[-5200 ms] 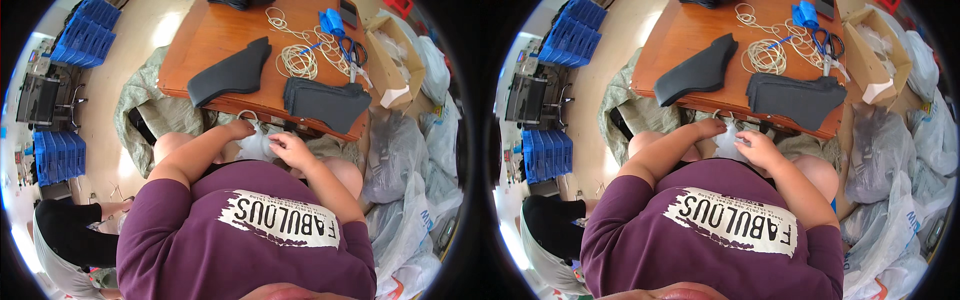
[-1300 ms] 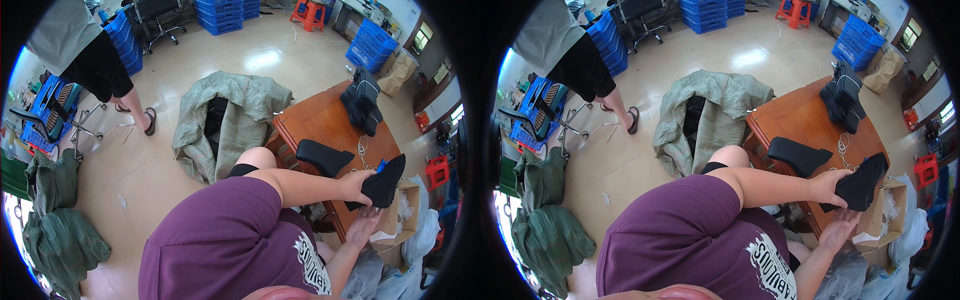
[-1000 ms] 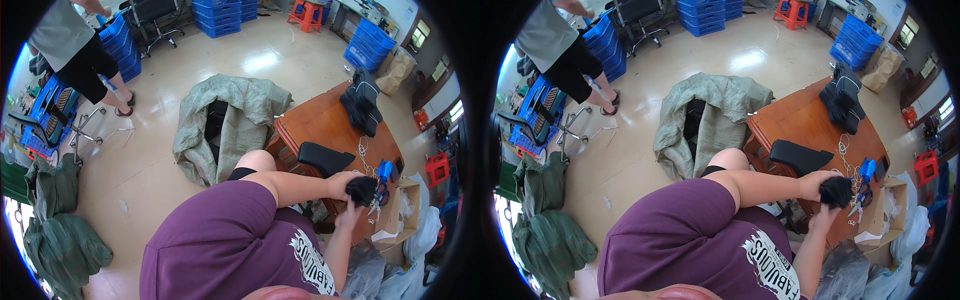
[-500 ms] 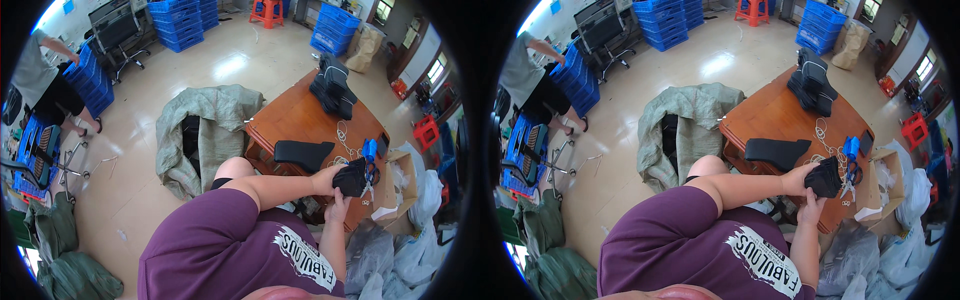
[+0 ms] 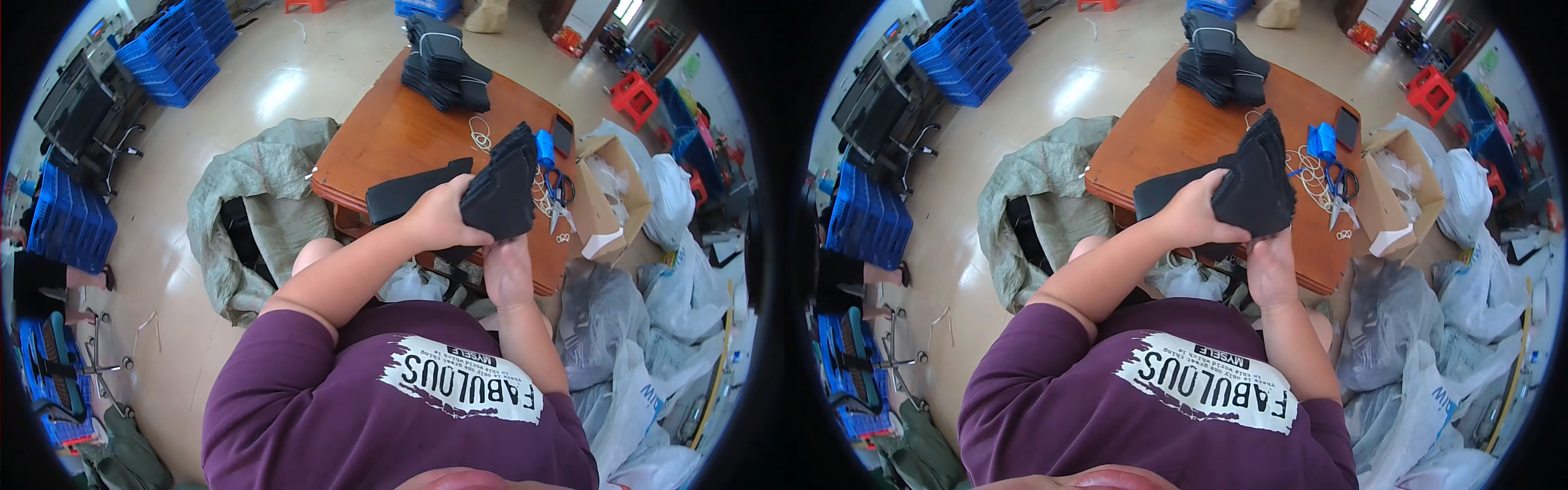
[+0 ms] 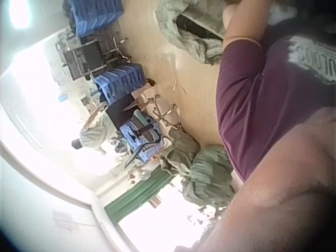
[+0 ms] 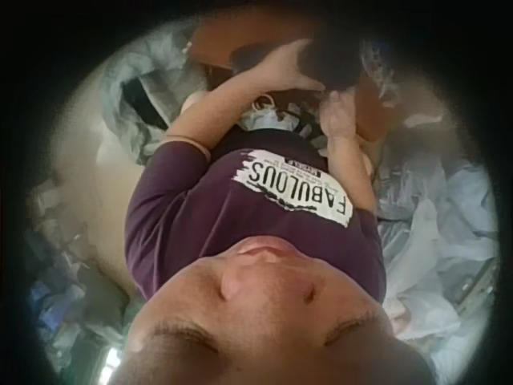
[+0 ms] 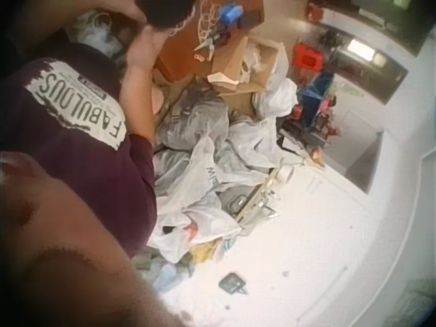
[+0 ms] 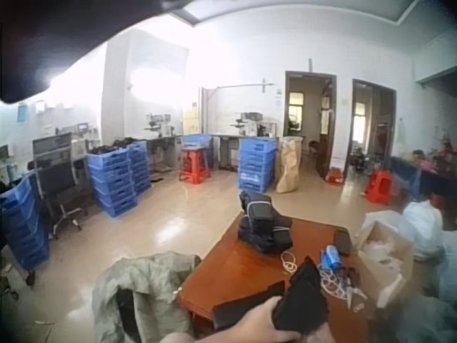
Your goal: Bundling and securing stacks of shoe upper components using rubber bands.
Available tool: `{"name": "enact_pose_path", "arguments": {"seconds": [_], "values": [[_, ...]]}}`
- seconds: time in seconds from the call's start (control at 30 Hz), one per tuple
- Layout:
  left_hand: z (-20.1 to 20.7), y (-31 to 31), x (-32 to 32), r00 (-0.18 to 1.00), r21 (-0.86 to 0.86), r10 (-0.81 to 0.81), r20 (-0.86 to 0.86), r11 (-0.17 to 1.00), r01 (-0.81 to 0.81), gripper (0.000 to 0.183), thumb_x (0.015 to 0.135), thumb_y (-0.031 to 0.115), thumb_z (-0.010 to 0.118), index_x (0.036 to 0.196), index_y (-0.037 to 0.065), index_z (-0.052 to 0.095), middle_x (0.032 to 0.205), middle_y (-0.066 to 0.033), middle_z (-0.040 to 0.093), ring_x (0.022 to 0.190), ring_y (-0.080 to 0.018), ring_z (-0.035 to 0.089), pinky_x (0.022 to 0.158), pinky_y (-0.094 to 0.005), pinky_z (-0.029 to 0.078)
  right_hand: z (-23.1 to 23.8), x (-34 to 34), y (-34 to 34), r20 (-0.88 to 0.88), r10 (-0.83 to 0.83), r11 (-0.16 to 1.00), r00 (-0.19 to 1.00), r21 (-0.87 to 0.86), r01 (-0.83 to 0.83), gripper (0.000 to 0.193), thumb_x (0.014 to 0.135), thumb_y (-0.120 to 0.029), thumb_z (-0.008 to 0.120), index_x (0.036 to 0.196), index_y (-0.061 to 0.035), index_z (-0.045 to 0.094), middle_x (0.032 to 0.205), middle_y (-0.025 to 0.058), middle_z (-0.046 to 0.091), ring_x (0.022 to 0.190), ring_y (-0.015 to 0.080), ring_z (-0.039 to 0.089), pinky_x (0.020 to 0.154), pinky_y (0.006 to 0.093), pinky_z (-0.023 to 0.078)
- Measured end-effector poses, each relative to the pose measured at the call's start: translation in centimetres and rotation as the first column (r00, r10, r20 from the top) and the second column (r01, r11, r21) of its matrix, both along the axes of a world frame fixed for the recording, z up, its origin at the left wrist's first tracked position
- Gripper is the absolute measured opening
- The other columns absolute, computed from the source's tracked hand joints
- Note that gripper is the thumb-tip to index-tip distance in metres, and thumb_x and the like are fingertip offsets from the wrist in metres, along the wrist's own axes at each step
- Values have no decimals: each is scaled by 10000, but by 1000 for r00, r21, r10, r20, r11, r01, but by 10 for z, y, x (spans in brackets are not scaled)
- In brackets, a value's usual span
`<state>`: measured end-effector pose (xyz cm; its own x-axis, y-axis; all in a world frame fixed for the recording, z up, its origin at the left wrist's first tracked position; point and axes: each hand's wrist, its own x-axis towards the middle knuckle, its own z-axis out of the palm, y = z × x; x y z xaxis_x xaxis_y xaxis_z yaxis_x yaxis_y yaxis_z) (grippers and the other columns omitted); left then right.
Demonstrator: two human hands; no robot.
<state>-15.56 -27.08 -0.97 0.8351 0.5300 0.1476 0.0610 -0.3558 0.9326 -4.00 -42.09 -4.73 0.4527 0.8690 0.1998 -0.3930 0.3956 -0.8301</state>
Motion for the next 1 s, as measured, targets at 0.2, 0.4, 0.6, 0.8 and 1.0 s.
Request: {"name": "enact_pose_path", "arguments": {"seconds": [0.2, 0.4, 0.6, 0.8, 1.0], "values": [[-5, 1, -28, 870, 18, -273, -410, 952, 307, 805, 586, 322, 898, 1212, -53, 559, 1072, -191, 688, 1028, -291, 663, 909, -345, 505, 11, 18, -8, 160, 63, 968, 985, -249, -22, 840, 738, -208, 865, 1408, 7, 407, 1285, 126, 563, 1192, 230, 551, 1039, 353, 427], [-51, 21, -50, 882, -236, -401, -248, 908, 346, 789, 719, 317, 827, 1354, -26, 508, 1135, -149, 668, 1013, -243, 651, 860, -346, 521, -21, 11, 2, -117, 17, 874, 993, -480, -72, 551, 818, -190, 792, 1248, 33, 528, 1140, 119, 638, 1038, 211, 628, 932, 356, 507], [-36, 44, -98, 981, -608, -182, -70, 787, 102, 603, 897, 294, 702, 1391, 13, 503, 1100, -67, 651, 954, -137, 622, 721, -266, 523, 1, 15, 37, -114, -38, 856, 993, -516, -26, 529, 866, -271, 743, 1254, 27, 539, 1180, 136, 644, 1058, 239, 639, 930, 387, 511], [-46, 78, -88, 977, -544, 209, -40, 816, -196, 532, 922, 287, 686, 1353, 9, 548, 1103, -60, 664, 918, -110, 619, 701, -239, 484, 3, 30, 104, 47, 1, 838, 999, -545, 25, 596, 851, -379, 751, 1237, 29, 552, 1133, 136, 664, 1020, 250, 657, 832, 373, 545], [-65, 86, -84, 876, -406, 424, -230, 776, -483, 568, 919, 335, 696, 1308, -57, 566, 1139, -121, 664, 1005, -168, 623, 815, -279, 505, -2, 27, 120, 415, 123, 569, 902, -774, 278, 765, 770, -557, 774, 1171, 56, 551, 1053, 159, 673, 890, 251, 673, 608, 359, 542]]}}
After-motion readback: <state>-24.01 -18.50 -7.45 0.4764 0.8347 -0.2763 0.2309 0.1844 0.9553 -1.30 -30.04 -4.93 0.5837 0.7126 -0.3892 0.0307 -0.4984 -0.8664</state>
